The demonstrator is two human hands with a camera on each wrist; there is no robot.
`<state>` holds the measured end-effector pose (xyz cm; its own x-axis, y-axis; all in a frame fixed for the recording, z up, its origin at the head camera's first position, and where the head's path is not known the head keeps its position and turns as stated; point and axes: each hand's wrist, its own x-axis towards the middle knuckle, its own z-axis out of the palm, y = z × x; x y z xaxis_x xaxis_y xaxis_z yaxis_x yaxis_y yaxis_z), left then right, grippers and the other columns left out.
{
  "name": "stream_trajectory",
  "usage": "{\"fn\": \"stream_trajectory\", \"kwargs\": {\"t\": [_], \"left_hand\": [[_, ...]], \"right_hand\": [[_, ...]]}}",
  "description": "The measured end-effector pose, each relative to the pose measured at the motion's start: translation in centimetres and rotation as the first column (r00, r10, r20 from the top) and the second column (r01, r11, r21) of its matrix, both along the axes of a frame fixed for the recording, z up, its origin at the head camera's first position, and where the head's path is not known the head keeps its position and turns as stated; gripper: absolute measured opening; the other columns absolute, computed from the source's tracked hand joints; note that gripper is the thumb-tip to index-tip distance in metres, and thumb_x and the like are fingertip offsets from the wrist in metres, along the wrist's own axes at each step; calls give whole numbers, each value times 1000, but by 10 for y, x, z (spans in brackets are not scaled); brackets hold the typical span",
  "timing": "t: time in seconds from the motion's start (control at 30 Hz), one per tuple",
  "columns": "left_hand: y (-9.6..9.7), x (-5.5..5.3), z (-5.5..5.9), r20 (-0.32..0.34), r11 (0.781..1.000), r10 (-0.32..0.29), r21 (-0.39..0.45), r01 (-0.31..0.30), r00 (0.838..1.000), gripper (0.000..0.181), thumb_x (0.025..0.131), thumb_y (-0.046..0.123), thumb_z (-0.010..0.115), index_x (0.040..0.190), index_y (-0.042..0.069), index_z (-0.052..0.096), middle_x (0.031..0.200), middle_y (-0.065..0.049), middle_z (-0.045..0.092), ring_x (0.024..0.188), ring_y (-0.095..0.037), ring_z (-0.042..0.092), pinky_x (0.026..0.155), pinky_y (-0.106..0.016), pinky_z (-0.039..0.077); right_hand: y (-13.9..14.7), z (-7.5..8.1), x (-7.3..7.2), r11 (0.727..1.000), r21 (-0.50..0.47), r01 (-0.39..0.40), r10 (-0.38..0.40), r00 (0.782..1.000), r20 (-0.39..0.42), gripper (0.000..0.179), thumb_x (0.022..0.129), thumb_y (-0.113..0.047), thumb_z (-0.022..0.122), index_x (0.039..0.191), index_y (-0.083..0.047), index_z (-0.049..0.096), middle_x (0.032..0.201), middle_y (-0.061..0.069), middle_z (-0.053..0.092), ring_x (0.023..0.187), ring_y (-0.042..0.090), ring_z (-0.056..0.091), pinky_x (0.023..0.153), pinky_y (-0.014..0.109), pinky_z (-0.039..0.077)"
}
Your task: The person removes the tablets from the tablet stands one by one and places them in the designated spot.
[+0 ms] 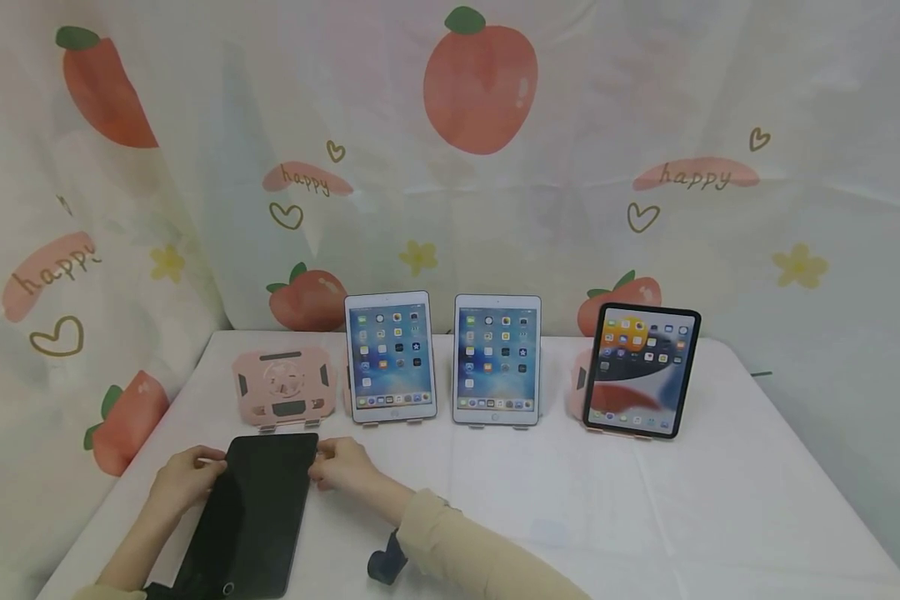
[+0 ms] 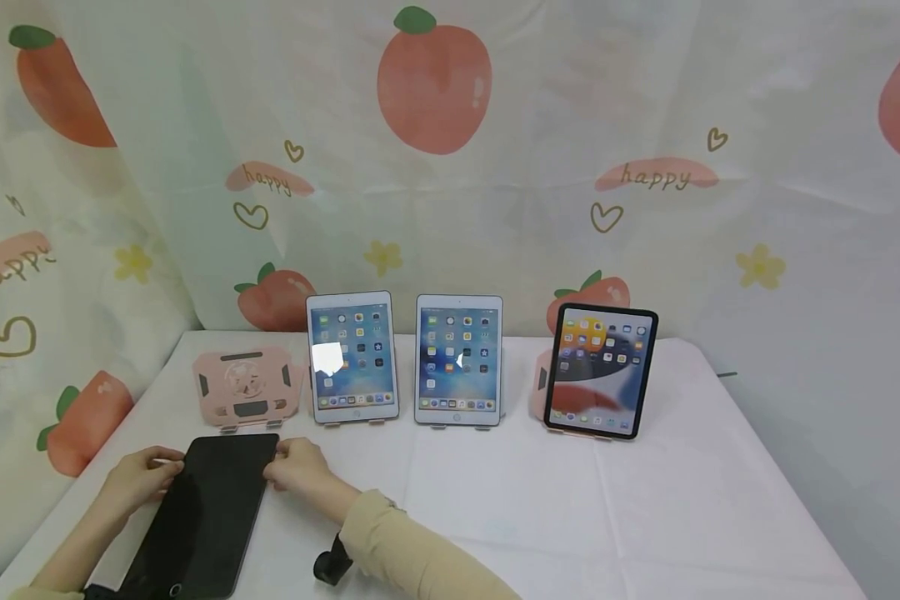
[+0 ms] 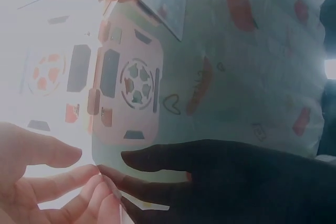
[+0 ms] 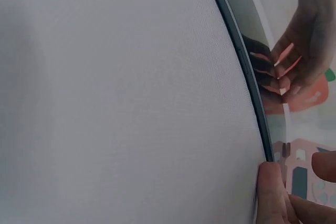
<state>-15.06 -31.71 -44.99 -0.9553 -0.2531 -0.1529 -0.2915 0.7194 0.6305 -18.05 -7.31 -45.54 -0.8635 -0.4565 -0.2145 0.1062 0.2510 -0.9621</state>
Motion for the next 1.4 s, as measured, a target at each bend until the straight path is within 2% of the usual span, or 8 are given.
{"fn": "stream_trajectory", "kwargs": {"t": [0.2, 0.37, 0.6, 0.77, 1.03, 1.17, 1.3, 1.4], "left_hand": [[7, 1, 2, -61, 992, 4, -126, -12, 998, 33, 91, 16, 53, 111, -9, 60, 99, -31, 65, 78, -31, 63, 60, -33, 45], [18, -1, 7, -115, 990, 6, -141, -23, 993, 30, 91, 16, 54, 109, -6, 62, 98, -30, 65, 84, -37, 62, 64, -38, 45], [40, -10, 10, -197, 996, -10, -94, -9, 980, 25, 91, 14, 57, 108, -3, 65, 96, -26, 67, 86, -35, 62, 63, -32, 42], [56, -18, 11, -220, 999, -8, -39, 0, 975, 27, 92, 14, 56, 111, -2, 65, 97, -25, 67, 86, -34, 62, 62, -31, 45], [80, -29, 15, -255, 998, 5, 69, 13, 967, 27, 94, 14, 55, 114, -2, 63, 106, -25, 65, 93, -35, 64, 65, -27, 51], [91, -35, 19, -269, 991, 10, 129, 26, 963, 29, 96, 13, 53, 120, -1, 62, 114, -24, 63, 100, -35, 63, 75, -34, 55], [101, -43, 21, -298, 984, 4, 169, 49, 955, 30, 96, 13, 52, 123, 1, 60, 122, -23, 60, 112, -38, 58, 89, -46, 53], [107, -49, 22, -305, 974, 9, 217, 61, 952, 30, 97, 14, 53, 124, 3, 60, 123, -21, 60, 112, -37, 60, 89, -45, 54]], "right_hand": [[8, -1, -4, 999, 35, -38, 40, 997, -72, 42, 83, -1, 61, 124, 10, 57, 84, 7, 65, 67, 7, 59, 63, 21, 54], [18, 0, -10, 995, 86, -41, 56, 982, -179, 32, 84, -3, 60, 114, 5, 64, 87, 8, 65, 67, 5, 55, 59, 16, 45], [37, 6, -20, 988, 151, -12, 60, 946, -319, 24, 88, -5, 60, 111, 2, 66, 96, 13, 68, 84, 17, 63, 69, 21, 48], [50, 9, -28, 983, 178, 46, 20, 935, -354, 25, 90, -7, 59, 113, -3, 65, 102, 10, 68, 94, 21, 63, 79, 27, 51], [72, 14, -38, 980, 152, 129, -56, 910, -411, 25, 91, -6, 57, 115, -2, 63, 107, 11, 65, 98, 23, 61, 84, 31, 51], [82, 16, -46, 975, 143, 171, -89, 886, -455, 25, 91, -6, 56, 115, -3, 63, 107, 11, 65, 99, 23, 62, 87, 31, 52], [92, 19, -52, 972, 113, 206, -129, 869, -478, 25, 90, -3, 56, 115, -2, 62, 107, 13, 66, 100, 24, 62, 89, 35, 52], [98, 23, -55, 971, 81, 227, -161, 860, -485, 27, 89, -1, 57, 115, -1, 61, 108, 15, 66, 102, 26, 62, 92, 39, 51]]}}
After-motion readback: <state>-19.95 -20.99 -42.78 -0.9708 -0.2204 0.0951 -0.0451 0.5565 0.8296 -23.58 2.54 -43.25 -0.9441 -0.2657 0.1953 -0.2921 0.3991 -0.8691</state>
